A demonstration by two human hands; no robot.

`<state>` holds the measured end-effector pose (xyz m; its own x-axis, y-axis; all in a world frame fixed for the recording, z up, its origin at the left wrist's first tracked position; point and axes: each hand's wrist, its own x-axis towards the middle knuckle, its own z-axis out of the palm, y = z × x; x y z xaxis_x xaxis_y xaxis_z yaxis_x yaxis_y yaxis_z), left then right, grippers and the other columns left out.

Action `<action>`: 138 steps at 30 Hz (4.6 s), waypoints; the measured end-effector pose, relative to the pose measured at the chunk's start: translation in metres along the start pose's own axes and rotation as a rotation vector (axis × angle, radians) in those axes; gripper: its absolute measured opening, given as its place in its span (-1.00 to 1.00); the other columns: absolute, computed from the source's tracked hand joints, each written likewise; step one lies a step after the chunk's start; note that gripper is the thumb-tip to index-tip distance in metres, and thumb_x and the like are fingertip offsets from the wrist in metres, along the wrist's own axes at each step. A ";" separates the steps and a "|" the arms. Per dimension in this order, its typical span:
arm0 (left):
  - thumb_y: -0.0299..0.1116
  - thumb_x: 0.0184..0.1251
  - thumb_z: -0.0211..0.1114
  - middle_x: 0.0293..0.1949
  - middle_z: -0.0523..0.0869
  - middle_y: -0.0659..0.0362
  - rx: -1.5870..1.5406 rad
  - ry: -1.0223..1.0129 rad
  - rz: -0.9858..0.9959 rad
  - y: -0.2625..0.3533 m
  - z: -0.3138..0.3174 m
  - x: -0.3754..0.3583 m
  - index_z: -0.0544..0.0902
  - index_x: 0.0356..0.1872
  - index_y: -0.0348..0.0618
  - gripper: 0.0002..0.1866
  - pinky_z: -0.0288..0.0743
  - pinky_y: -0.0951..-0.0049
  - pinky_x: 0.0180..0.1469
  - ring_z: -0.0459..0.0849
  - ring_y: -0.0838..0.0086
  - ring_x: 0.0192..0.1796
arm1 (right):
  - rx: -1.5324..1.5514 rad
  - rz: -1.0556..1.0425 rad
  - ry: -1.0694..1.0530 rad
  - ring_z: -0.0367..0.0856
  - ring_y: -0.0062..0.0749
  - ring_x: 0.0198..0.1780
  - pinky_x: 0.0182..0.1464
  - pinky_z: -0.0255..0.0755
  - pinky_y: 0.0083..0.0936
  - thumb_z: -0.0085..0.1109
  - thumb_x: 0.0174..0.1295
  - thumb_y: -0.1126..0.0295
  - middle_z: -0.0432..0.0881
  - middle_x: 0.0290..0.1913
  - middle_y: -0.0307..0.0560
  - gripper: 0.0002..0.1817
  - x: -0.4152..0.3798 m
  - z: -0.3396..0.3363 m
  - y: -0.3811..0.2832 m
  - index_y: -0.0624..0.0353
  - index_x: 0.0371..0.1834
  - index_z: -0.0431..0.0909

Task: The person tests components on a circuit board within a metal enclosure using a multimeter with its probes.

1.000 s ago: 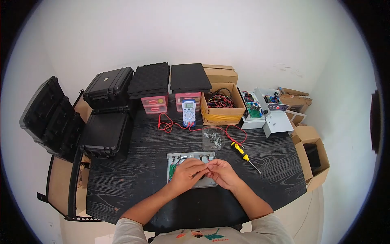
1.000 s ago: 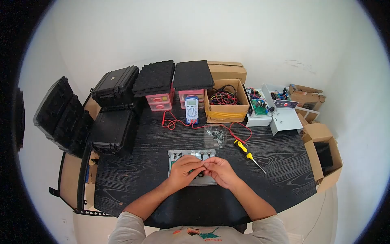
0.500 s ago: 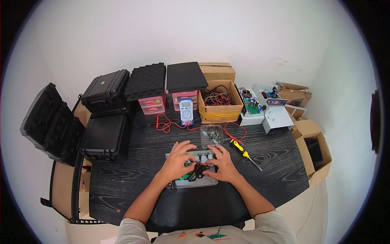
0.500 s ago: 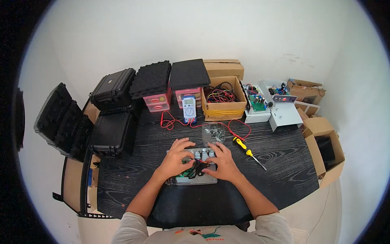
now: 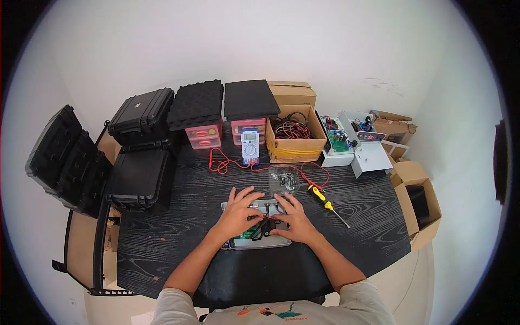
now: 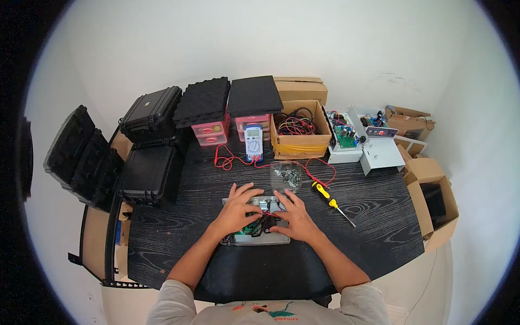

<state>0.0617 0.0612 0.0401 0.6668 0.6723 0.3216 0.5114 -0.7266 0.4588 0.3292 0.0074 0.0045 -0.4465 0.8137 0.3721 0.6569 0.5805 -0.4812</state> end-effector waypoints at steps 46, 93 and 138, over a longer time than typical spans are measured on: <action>-0.21 0.39 0.48 0.66 0.39 0.12 0.296 -0.131 0.046 0.024 -0.009 -0.006 0.93 0.04 0.16 -0.75 0.17 -0.59 0.56 0.23 0.10 0.73 | 0.018 -0.037 0.032 0.20 0.25 0.68 0.63 0.25 0.11 0.72 0.05 0.06 0.35 0.68 0.13 -0.46 0.003 -0.001 -0.003 0.25 -0.04 0.84; -0.23 0.33 0.36 0.65 0.41 -0.02 0.164 -0.197 -0.019 0.020 -0.004 -0.007 0.91 -0.06 -0.11 -0.70 -0.02 -0.46 0.68 0.31 0.06 0.70 | 0.048 -0.063 0.053 0.26 0.25 0.66 0.61 0.27 0.10 0.78 -0.08 0.09 0.40 0.63 0.18 -0.43 0.005 -0.003 -0.002 0.28 -0.10 0.82; 0.51 -0.03 0.49 0.64 0.00 -0.48 -0.729 0.666 0.244 0.007 0.003 -0.006 0.78 0.07 -0.44 0.04 0.00 -0.33 0.66 0.17 -0.43 0.65 | 0.282 -0.253 0.200 0.05 0.45 0.75 0.72 0.00 0.09 0.20 0.37 -0.43 -0.04 0.76 0.54 0.24 0.027 0.021 -0.034 0.35 0.78 -0.02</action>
<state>0.0628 0.0517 0.0390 0.1574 0.6210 0.7678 -0.2015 -0.7410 0.6406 0.2824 0.0103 0.0139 -0.4274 0.6390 0.6396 0.3377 0.7691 -0.5426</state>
